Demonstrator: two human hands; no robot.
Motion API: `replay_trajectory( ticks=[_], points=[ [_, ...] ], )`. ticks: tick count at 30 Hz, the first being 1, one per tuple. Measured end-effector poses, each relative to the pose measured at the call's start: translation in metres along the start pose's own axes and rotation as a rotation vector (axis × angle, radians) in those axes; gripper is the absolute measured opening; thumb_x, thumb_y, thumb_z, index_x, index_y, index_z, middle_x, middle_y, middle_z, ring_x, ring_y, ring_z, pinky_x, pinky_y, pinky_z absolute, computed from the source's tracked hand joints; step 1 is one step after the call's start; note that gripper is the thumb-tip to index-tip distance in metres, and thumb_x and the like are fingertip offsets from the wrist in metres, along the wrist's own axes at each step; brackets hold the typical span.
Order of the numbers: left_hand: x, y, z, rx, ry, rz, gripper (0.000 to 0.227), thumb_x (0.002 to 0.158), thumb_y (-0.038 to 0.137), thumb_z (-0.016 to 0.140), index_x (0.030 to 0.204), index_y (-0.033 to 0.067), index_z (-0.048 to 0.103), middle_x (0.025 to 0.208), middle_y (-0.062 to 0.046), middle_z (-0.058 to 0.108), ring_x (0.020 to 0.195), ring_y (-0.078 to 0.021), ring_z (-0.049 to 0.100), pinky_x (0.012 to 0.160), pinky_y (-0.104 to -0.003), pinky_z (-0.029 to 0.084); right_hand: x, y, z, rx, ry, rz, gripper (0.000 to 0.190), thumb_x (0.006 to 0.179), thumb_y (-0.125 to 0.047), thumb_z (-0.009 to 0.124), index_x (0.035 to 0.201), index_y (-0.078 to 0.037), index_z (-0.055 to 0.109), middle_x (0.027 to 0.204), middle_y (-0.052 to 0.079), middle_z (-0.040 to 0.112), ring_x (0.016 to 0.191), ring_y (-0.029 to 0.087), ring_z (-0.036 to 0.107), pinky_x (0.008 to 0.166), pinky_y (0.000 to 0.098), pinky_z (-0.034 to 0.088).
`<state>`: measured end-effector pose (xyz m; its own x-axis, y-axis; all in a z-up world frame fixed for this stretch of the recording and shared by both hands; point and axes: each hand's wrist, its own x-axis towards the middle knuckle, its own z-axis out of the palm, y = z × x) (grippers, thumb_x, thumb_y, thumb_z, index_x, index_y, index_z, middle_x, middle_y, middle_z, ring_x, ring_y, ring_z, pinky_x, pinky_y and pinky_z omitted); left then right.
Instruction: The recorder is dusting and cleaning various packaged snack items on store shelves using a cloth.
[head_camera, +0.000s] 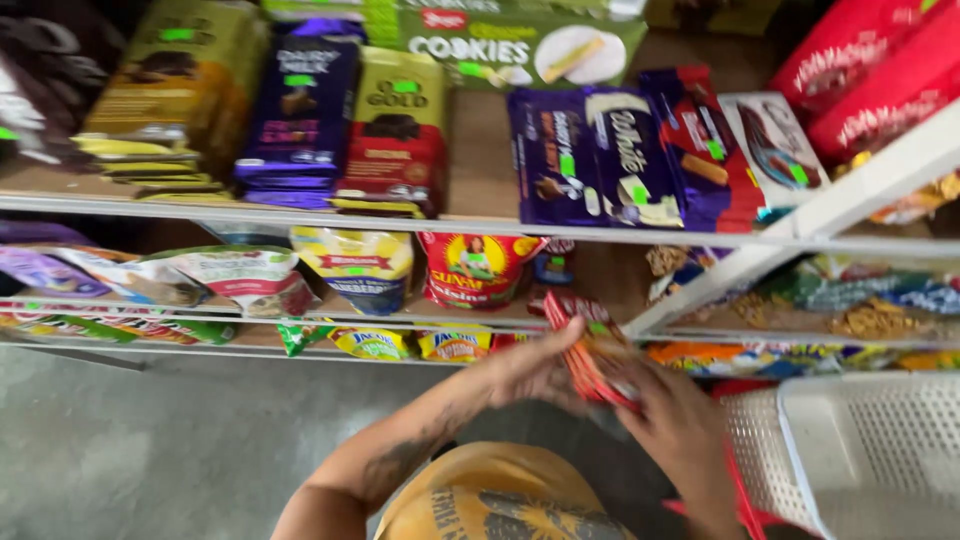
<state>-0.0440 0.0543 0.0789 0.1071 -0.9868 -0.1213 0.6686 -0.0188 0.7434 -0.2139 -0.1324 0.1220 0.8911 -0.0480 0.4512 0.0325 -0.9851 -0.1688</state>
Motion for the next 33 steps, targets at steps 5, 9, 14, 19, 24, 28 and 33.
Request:
replay_trajectory(
  ticks=[5,9,14,19,24,28,33],
  points=[
    [0.138,-0.053,-0.127,-0.071,0.693,0.174,0.057,0.078,0.018,0.093,0.112,-0.0126,0.060,0.085,-0.022,0.072,0.075,-0.0325,0.075,0.069,-0.049,0.062,0.063,0.008,0.066,-0.457,0.305,-0.307,0.020,0.095,-0.018,0.064,0.115,-0.016,0.068,0.113,0.003,0.068,0.076,0.015,0.065,0.055,0.0232,0.058],
    [0.189,-0.028,-0.135,0.018,0.828,0.169,0.052,0.083,0.020,0.086,0.118,-0.0044,0.057,0.089,-0.014,0.070,0.079,-0.0270,0.074,0.067,-0.043,0.061,0.068,0.058,0.148,-0.469,0.196,-0.080,0.036,0.087,-0.013,0.076,0.118,-0.022,0.060,0.129,0.003,0.063,0.084,0.022,0.066,0.038,0.0266,0.051],
    [0.236,-0.023,-0.195,0.134,0.758,0.029,0.064,0.096,0.028,0.071,0.148,0.0017,0.046,0.116,-0.004,0.064,0.104,0.0030,0.066,0.081,-0.003,0.050,0.096,0.093,0.200,-0.293,-0.267,0.358,0.056,0.087,-0.008,0.072,0.139,-0.020,0.059,0.143,0.018,0.056,0.120,0.049,0.061,0.072,0.0561,0.064],
    [0.245,-0.029,-0.173,0.387,0.876,-0.167,0.042,0.097,0.044,0.056,0.116,0.0064,0.055,0.087,-0.013,0.064,0.075,-0.0188,0.063,0.063,-0.026,0.050,0.079,0.121,0.259,-0.292,-0.459,0.460,0.056,0.094,-0.006,0.058,0.148,-0.020,0.052,0.156,0.015,0.046,0.116,0.046,0.064,0.079,0.0564,0.063],
    [0.184,-0.001,-0.106,0.490,0.755,0.197,0.046,0.106,0.043,0.054,0.125,0.0022,0.064,0.090,-0.022,0.072,0.071,-0.0310,0.076,0.050,-0.042,0.063,0.076,0.104,0.195,-0.197,-0.556,0.492,0.042,0.095,-0.016,0.056,0.136,-0.019,0.061,0.137,0.015,0.059,0.091,0.042,0.075,0.071,0.0542,0.062],
    [0.030,0.073,0.012,0.764,0.326,0.177,0.095,0.084,0.064,0.061,0.149,-0.0029,0.041,0.137,-0.035,0.055,0.128,-0.0473,0.053,0.101,-0.051,0.050,0.079,0.058,0.068,0.455,-0.483,0.148,0.057,0.095,-0.025,0.068,0.144,-0.004,0.047,0.132,0.025,0.061,0.102,0.044,0.068,0.083,0.0517,0.055],
    [-0.060,0.120,0.071,0.932,0.326,0.530,0.094,0.084,0.013,0.079,0.164,0.0164,0.031,0.117,-0.020,0.067,0.099,-0.0203,0.058,0.088,-0.042,0.057,0.128,-0.012,-0.048,1.206,-0.414,-0.397,0.049,0.083,-0.013,0.080,0.122,-0.004,0.052,0.146,0.026,0.052,0.142,0.044,0.039,0.112,0.0552,0.026]
  ],
)
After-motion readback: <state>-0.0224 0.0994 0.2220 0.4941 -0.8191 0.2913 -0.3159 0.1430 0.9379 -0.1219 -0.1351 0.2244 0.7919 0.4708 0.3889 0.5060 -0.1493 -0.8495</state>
